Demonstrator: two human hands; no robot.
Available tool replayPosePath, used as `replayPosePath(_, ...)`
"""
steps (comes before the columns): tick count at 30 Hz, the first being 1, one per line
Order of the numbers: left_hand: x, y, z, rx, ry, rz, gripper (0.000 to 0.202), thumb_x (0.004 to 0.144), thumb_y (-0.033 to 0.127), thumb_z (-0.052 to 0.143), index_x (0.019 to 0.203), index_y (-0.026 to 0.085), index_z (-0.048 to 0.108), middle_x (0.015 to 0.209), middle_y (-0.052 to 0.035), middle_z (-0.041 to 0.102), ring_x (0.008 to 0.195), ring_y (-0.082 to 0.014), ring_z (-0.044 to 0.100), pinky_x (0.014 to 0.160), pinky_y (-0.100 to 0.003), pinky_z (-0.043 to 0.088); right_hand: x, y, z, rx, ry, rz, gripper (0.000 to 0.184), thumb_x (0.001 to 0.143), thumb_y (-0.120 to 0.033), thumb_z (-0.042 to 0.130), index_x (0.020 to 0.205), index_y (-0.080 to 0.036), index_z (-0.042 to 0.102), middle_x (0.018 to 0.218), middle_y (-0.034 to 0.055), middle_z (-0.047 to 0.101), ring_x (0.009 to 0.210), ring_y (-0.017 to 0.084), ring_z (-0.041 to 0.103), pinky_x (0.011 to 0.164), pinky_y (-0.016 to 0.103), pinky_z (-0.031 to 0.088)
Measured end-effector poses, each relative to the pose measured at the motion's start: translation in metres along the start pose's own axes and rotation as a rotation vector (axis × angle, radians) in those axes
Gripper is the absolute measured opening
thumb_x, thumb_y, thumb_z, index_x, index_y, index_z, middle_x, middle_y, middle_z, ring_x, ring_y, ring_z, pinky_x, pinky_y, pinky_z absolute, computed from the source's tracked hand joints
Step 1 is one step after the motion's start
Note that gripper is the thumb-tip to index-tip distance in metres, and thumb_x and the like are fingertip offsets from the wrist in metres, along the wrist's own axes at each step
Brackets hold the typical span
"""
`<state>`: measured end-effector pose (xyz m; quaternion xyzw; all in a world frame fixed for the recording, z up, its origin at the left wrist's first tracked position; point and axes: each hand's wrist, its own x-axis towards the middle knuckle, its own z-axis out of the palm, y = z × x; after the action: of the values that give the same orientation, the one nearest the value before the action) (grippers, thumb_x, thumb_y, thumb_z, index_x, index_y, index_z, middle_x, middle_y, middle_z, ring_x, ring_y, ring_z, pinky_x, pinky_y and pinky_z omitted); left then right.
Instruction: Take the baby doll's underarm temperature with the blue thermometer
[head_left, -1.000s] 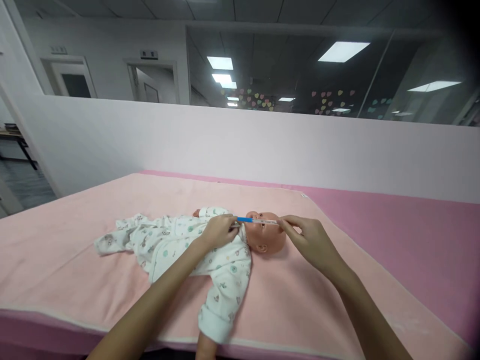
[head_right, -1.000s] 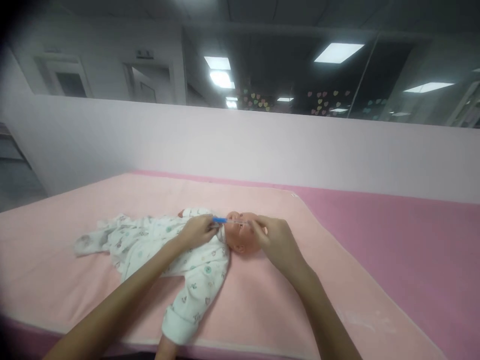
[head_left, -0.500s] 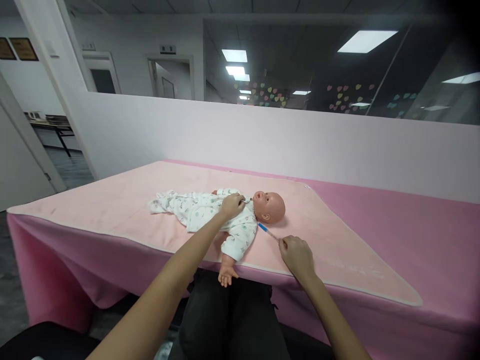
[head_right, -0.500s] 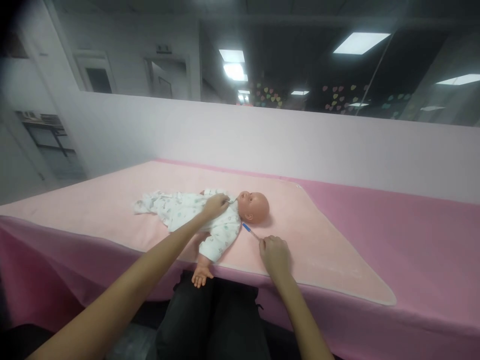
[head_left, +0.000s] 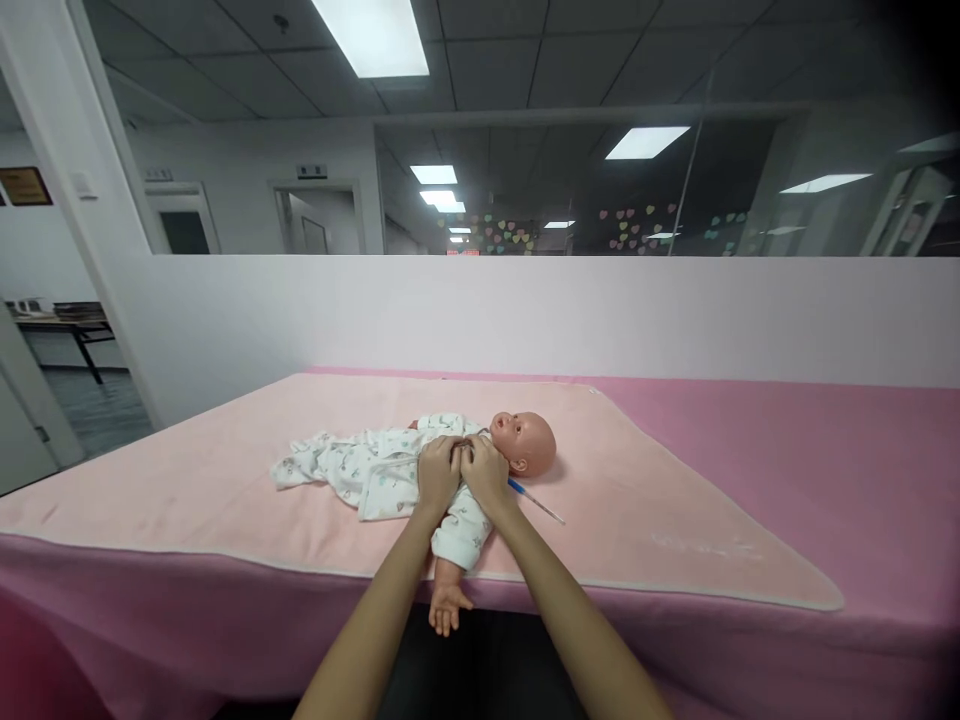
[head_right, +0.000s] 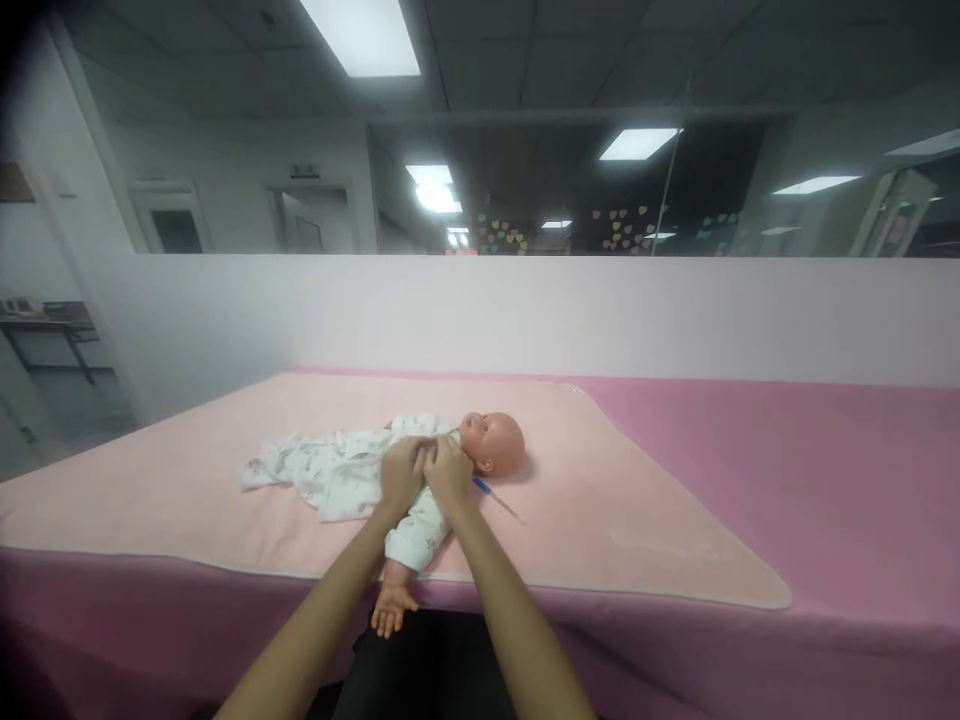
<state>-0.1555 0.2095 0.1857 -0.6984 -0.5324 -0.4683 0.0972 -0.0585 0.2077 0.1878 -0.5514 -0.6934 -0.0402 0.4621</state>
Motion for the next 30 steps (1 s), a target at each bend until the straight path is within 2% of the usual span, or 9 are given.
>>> replayPosePath(3,-0.007,0.003,-0.002,0.056,0.027,-0.005,0.023,0.081,0.023,0.035,0.086,0.020,0.056,0.083,-0.0028,0.060,0.081,-0.0159,0.051,0.075,-0.029,0.035,0.000,0.005,0.010,0.042,0.030,-0.017,0.022,0.079,-0.022,0.039,0.087,-0.020,0.059,0.084,0.0030,0.060,0.077,0.013,0.054,0.067,0.021,0.035)
replayPosePath(7,-0.007,0.010,-0.006,0.121,0.012,0.003,0.023,0.082,0.026,0.034,0.087,0.019,0.056,0.085,-0.0036,0.059,0.083,-0.0174,0.051,0.075,-0.030,0.033,-0.005,0.015,0.006,0.109,0.014,-0.087,0.020,0.078,-0.024,0.041,0.087,-0.020,0.058,0.085,0.0026,0.058,0.080,0.013,0.053,0.070,0.021,0.036)
replayPosePath(15,-0.005,0.015,-0.010,0.153,-0.008,-0.058,0.027,0.083,0.027,0.031,0.094,0.019,0.054,0.092,-0.0048,0.059,0.089,-0.0171,0.049,0.080,-0.030,0.032,-0.005,0.017,0.010,0.213,0.077,-0.041,0.027,0.085,-0.022,0.028,0.089,-0.016,0.054,0.087,0.0054,0.059,0.084,0.014,0.053,0.075,0.023,0.037)
replayPosePath(20,-0.005,0.018,-0.011,0.224,-0.050,-0.039,0.028,0.081,0.029,0.034,0.099,0.019,0.053,0.095,-0.0062,0.058,0.091,-0.0193,0.047,0.081,-0.032,0.030,-0.007,0.016,0.010,0.231,0.087,-0.032,0.026,0.085,-0.023,0.028,0.091,-0.017,0.053,0.089,0.0055,0.059,0.084,0.014,0.053,0.074,0.023,0.038)
replayPosePath(26,-0.004,0.017,-0.008,0.271,-0.084,-0.028,0.033,0.080,0.032,0.036,0.109,0.025,0.051,0.093,-0.0053,0.056,0.090,-0.0195,0.047,0.079,-0.034,0.027,-0.006,0.015,0.009,0.232,0.086,0.003,0.025,0.084,-0.024,0.031,0.089,-0.017,0.054,0.087,0.0048,0.059,0.082,0.014,0.053,0.073,0.023,0.037)
replayPosePath(30,-0.002,0.012,-0.006,0.277,-0.127,-0.051,0.032,0.082,0.037,0.032,0.103,0.026,0.054,0.090,-0.0047,0.056,0.087,-0.0193,0.048,0.075,-0.033,0.027,-0.005,0.015,0.009,0.227,0.088,-0.001,0.024,0.083,-0.024,0.033,0.086,-0.018,0.056,0.087,0.0041,0.059,0.083,0.014,0.053,0.073,0.023,0.037)
